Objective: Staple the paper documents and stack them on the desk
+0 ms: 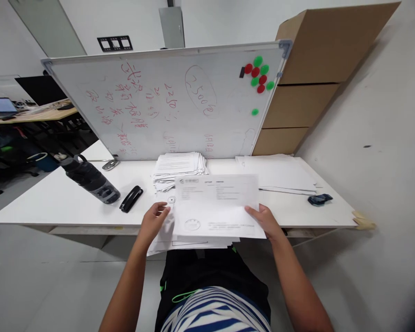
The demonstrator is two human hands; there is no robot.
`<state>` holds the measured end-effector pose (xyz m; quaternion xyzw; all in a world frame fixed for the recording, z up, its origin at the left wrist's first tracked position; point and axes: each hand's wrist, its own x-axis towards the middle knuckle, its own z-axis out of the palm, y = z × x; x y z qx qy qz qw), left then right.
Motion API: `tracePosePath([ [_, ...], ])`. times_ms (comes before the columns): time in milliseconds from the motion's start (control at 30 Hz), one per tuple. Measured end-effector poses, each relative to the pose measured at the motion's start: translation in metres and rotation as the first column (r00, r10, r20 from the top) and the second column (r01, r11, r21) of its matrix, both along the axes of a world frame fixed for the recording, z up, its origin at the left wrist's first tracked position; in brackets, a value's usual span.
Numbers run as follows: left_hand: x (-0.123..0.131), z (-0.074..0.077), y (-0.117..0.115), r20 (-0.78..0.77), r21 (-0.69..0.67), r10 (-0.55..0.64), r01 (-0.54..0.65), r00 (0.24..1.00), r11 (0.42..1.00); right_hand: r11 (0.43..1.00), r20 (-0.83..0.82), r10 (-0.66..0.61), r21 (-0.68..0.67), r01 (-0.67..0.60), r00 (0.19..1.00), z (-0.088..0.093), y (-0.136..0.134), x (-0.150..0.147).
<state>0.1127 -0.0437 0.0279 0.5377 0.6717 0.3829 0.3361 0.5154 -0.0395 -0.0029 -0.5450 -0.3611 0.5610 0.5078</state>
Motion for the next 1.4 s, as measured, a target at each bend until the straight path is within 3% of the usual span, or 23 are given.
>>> tracePosePath([
  [100, -0.027, -0.009, 0.013, -0.235, 0.18, 0.188, -0.147, 0.954, 0.973, 0.973, -0.094, -0.224, 0.038, 0.228, 0.97, -0.015, 0.017, 0.026],
  [167, -0.046, -0.014, 0.023, -0.363, 0.248, 0.278, -0.196, 0.889, 0.949, 0.948, -0.131, -0.306, 0.049, 0.315, 0.943, -0.024, 0.029, 0.04],
  [333, -0.084, -0.026, 0.051, -0.624, 0.317, 0.509, -0.404, 0.592, 0.858, 0.975, -0.081, -0.217, -0.067, 0.212, 0.973, -0.032, 0.04, 0.052],
  [400, -0.095, -0.032, 0.06, -0.657, 0.291, 0.526, -0.462, 0.539, 0.838, 0.976, -0.087, -0.205, -0.096, 0.196, 0.975, -0.031, 0.038, 0.05],
  [500, -0.106, -0.042, 0.067, -0.674, 0.23, 0.497, -0.484, 0.546, 0.844, 0.979, -0.112, -0.192, -0.096, 0.181, 0.975, -0.03, 0.035, 0.049],
  [633, -0.111, -0.047, 0.064, -0.669, 0.271, 0.485, -0.423, 0.564, 0.865, 0.984, -0.097, -0.164, -0.079, 0.157, 0.982, -0.031, 0.034, 0.05],
  [767, -0.102, -0.04, 0.057, -0.678, 0.385, 0.431, -0.211, 0.595, 0.898, 0.994, -0.118, -0.089, -0.067, 0.081, 0.989, -0.028, 0.032, 0.051],
  [867, -0.079, -0.028, 0.054, -0.69, 0.393, 0.309, -0.02, 0.654, 0.919, 0.997, -0.132, -0.036, -0.075, 0.026, 0.991, -0.025, 0.031, 0.052],
  [967, -0.045, -0.016, 0.052, -0.676, 0.348, 0.192, 0.078, 0.711, 0.934, 0.998, -0.106, 0.005, -0.065, -0.012, 0.994, -0.022, 0.029, 0.054],
  [1100, 0.002, -0.007, 0.048, -0.686, 0.264, 0.035, 0.203, 0.727, 0.943, 0.997, -0.117, 0.028, -0.062, -0.035, 0.993, -0.02, 0.028, 0.054],
  [1233, 0.029, -0.004, 0.048, -0.682, 0.254, -0.017, 0.259, 0.732, 0.932, 0.997, -0.093, 0.042, -0.063, -0.048, 0.995, -0.017, 0.026, 0.052],
  [1400, 0.035, -0.003, 0.052, -0.683, 0.237, -0.035, 0.267, 0.73, 0.934, 0.994, -0.083, 0.081, -0.068, -0.087, 0.993, -0.014, 0.026, 0.051],
])
